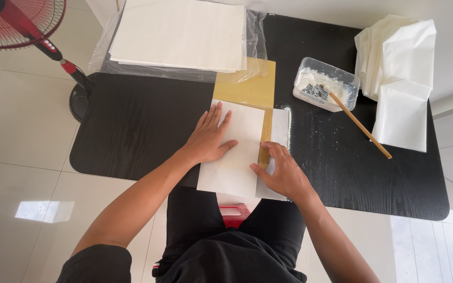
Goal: Folding paper sheets and applying adhesive with a brush to create bags
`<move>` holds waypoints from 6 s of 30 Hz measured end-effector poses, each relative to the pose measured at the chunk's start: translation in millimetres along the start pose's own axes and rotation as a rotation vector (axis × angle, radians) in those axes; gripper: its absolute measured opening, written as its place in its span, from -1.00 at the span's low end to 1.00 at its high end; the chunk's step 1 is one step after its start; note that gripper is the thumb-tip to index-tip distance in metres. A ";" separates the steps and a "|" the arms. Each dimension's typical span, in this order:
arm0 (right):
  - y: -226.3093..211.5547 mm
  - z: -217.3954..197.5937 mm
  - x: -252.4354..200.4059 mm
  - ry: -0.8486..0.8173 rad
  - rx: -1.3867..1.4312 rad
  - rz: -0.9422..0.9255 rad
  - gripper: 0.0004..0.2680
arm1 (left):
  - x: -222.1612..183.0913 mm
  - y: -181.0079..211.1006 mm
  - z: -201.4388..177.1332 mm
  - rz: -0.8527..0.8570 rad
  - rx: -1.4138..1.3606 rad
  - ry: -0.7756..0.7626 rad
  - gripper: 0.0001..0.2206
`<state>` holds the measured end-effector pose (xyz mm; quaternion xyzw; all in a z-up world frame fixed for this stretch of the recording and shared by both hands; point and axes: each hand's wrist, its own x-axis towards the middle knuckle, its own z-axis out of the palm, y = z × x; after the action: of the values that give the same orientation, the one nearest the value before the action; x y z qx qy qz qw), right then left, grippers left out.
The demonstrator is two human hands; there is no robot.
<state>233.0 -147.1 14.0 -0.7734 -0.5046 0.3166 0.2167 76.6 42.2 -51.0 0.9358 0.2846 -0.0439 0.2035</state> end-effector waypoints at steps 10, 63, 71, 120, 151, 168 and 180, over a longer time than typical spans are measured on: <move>9.1 9.5 5.1 0.081 -0.086 -0.122 -0.60 | 1.0 16.3 -1.1 0.005 0.102 0.029 -0.31; -3.8 8.0 103.8 -0.053 -0.512 -0.169 -0.53 | -130.2 1.3 57.4 0.141 0.214 0.217 -0.22; -12.3 5.0 99.0 -0.060 -0.499 -0.161 -0.54 | -94.4 -4.2 35.5 0.121 0.124 0.098 -0.19; 54.5 8.2 114.8 -0.026 -0.262 -0.364 -0.51 | 12.1 20.1 -2.4 0.364 0.268 -0.120 -0.64; 126.5 -121.1 71.5 0.853 0.317 -0.247 -0.83 | 134.4 103.7 13.2 0.217 0.495 -0.654 -0.87; 164.5 -143.7 108.1 0.991 0.120 -0.333 -0.76 | 128.9 121.9 -52.7 0.228 0.421 -0.656 -0.93; 203.7 -151.1 84.0 1.242 -0.068 -0.469 -0.83 | 133.4 114.4 -43.2 0.218 0.394 -0.692 -0.92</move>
<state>495.4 -153.2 -35.5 -0.6883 -0.4504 -0.2598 0.5059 249.4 42.0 2.8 0.9115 0.0844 -0.3879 0.1077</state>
